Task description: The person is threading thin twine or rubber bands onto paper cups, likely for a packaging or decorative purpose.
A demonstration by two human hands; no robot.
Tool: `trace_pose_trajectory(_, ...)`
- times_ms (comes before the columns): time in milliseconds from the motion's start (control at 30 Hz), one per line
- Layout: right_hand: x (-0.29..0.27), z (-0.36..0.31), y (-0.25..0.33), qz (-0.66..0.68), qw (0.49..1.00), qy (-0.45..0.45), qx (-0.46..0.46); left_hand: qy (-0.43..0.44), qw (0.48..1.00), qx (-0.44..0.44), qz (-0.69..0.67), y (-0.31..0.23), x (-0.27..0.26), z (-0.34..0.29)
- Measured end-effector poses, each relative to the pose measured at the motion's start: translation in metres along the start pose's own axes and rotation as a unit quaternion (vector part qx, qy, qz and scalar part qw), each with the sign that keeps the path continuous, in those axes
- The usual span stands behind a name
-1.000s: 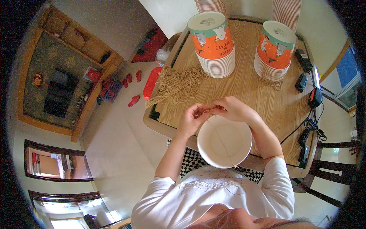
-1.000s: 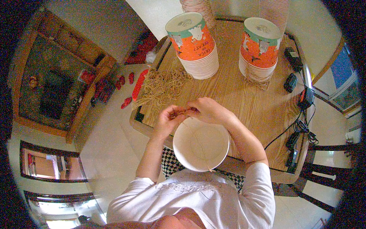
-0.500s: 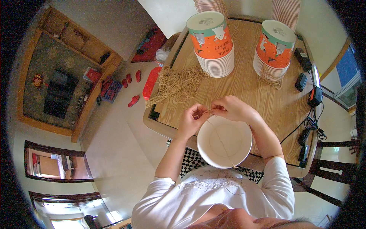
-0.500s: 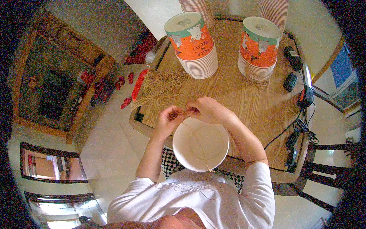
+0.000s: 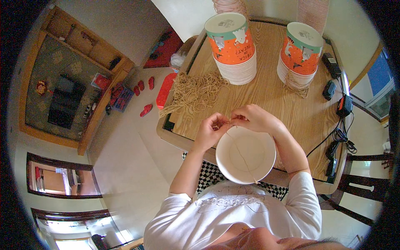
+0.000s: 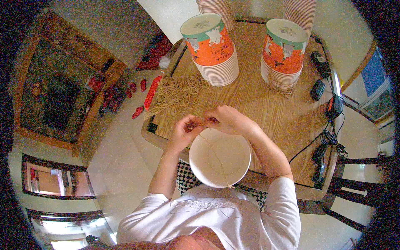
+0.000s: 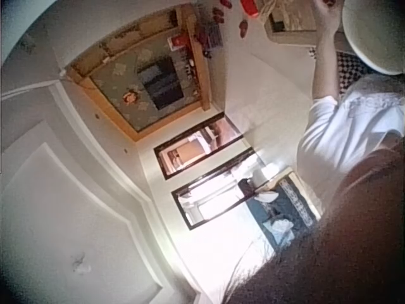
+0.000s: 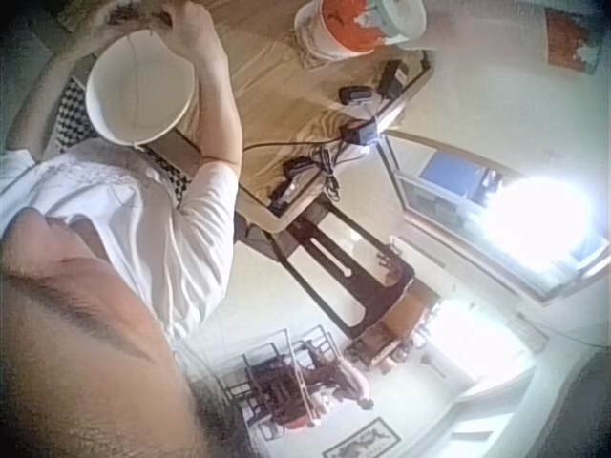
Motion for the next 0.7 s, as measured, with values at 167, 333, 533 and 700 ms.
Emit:
trace_pose_trajectory(167,-0.003,0.0,0.002,-0.003,1.0,0.013,0.013,0.009,1.0,-0.017,-0.012,0.002,-0.006,-0.001)
trace_pose_trajectory(333,0.0,0.001,-0.002,-0.006,1.0,-0.003,-0.01,0.012,1.0,-0.013,-0.014,-0.004,0.0,0.002)
trace_pose_trajectory(533,-0.001,0.001,-0.001,-0.011,1.0,0.001,0.001,0.012,1.0,-0.016,-0.015,-0.001,-0.002,0.001)
trace_pose_trajectory(700,-0.001,0.0,0.001,0.002,1.0,0.001,0.002,0.006,0.999,-0.044,-0.03,0.001,-0.008,-0.002)
Point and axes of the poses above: each hand's wrist, its own z-axis towards the middle knuckle, its own x-axis out of the palm, y = z × x, the point moved 3 cm from there along z, towards the middle knuckle, and after that the axes turned 3 degrees about -x, right-handed, at the moved point
